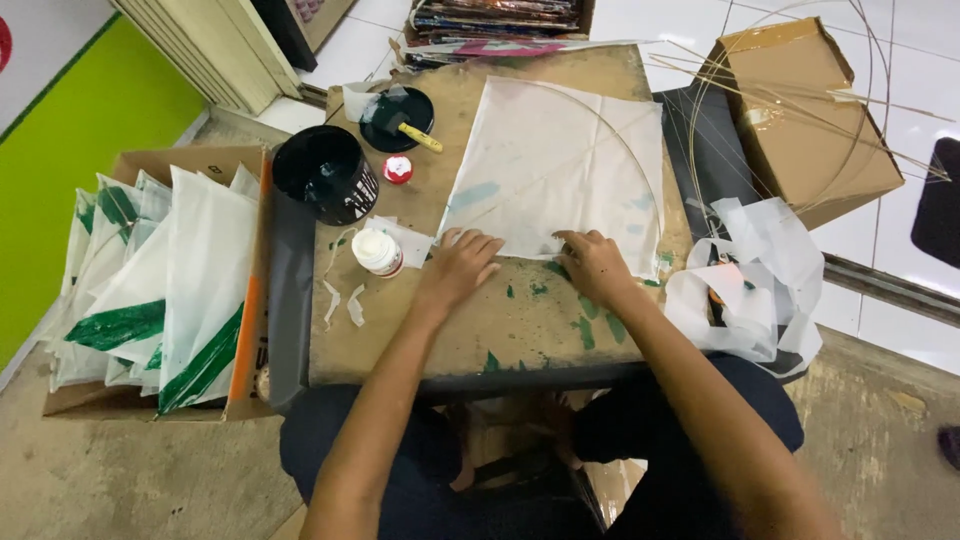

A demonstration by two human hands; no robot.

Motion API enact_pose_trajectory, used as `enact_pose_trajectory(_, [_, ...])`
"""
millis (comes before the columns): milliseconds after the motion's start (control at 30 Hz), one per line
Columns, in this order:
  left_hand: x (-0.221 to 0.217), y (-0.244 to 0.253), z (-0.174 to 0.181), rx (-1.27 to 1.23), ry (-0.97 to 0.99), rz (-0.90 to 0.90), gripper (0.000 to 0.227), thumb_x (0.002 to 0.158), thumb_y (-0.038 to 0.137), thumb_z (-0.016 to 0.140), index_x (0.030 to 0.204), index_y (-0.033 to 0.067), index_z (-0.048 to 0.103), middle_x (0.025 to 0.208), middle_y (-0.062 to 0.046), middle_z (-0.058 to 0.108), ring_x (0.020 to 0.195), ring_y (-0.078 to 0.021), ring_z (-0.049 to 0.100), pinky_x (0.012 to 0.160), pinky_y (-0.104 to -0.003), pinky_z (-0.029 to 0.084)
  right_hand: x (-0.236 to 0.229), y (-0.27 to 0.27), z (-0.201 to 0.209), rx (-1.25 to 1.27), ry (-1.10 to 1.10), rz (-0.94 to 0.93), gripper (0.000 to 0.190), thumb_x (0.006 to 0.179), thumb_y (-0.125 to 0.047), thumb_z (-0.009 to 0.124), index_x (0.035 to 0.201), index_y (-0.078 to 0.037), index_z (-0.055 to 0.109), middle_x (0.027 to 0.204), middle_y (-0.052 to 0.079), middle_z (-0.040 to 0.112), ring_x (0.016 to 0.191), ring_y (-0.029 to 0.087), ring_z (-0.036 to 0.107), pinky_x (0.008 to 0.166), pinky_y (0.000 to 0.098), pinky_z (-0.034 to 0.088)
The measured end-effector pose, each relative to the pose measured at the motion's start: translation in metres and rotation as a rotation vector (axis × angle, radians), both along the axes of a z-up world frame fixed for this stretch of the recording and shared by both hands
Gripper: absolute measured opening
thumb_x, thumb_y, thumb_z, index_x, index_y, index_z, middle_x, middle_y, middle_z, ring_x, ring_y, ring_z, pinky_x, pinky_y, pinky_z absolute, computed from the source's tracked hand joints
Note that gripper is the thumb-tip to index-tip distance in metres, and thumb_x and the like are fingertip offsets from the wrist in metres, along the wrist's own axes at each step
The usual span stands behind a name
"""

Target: Assembling a kite by applying glue to the paper and folding it over the bamboo frame.

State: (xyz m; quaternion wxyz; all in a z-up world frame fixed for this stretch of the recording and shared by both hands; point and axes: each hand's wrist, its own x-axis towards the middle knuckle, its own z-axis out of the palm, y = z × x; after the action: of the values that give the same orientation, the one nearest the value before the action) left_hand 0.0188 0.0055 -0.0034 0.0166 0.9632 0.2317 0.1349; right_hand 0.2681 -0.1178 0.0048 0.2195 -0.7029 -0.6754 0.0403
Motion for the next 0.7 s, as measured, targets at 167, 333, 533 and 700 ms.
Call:
enact_pose_trajectory(167, [0.022,0.002,-0.01,-0.061,-0.036,-0.023,0.037,0.099,0.028,0.067,0.133,0.018,0.06,0.114,-0.003,0.069,0.12,-0.0197,0.06,0.112,-0.05,0.036,-0.003,0.007,0.002,-0.008,0.192,-0.014,0.043,0.086,-0.004,0.075,0.127,-0.011,0.066,0.092,0.01,0.075,0.09,0.032,0.073,0.078,0.0447,0.059])
enact_pose_trajectory(333, [0.034,0.008,-0.011,-0.158,-0.013,-0.042,0.031,0.101,0.026,0.063,0.132,0.0196,0.061,0.109,-0.001,0.07,0.115,-0.017,0.062,0.11,-0.046,0.041,0.002,0.007,0.008,-0.054,0.194,-0.014,0.048,0.084,-0.002,0.074,0.13,-0.011,0.064,0.094,0.01,0.073,0.093,0.033,0.072,0.083,0.0456,0.06])
enact_pose_trajectory(533, [0.032,0.01,-0.004,-0.253,-0.032,-0.011,0.029,0.102,0.016,0.061,0.131,0.0191,0.064,0.109,-0.002,0.072,0.113,-0.0185,0.064,0.106,-0.044,0.046,0.01,0.002,0.0,-0.017,0.073,0.006,0.05,0.082,-0.002,0.076,0.13,-0.01,0.063,0.093,0.01,0.069,0.092,0.033,0.071,0.083,0.0448,0.06])
enact_pose_trajectory(700, [0.027,0.005,0.017,-0.333,-0.036,0.062,0.034,0.101,0.015,0.062,0.135,0.0203,0.062,0.11,-0.004,0.072,0.112,-0.0206,0.066,0.106,-0.045,0.046,0.015,-0.001,-0.011,0.039,-0.103,0.037,0.05,0.084,-0.013,0.076,0.132,-0.014,0.062,0.094,0.005,0.064,0.089,0.027,0.067,0.078,0.0408,0.057])
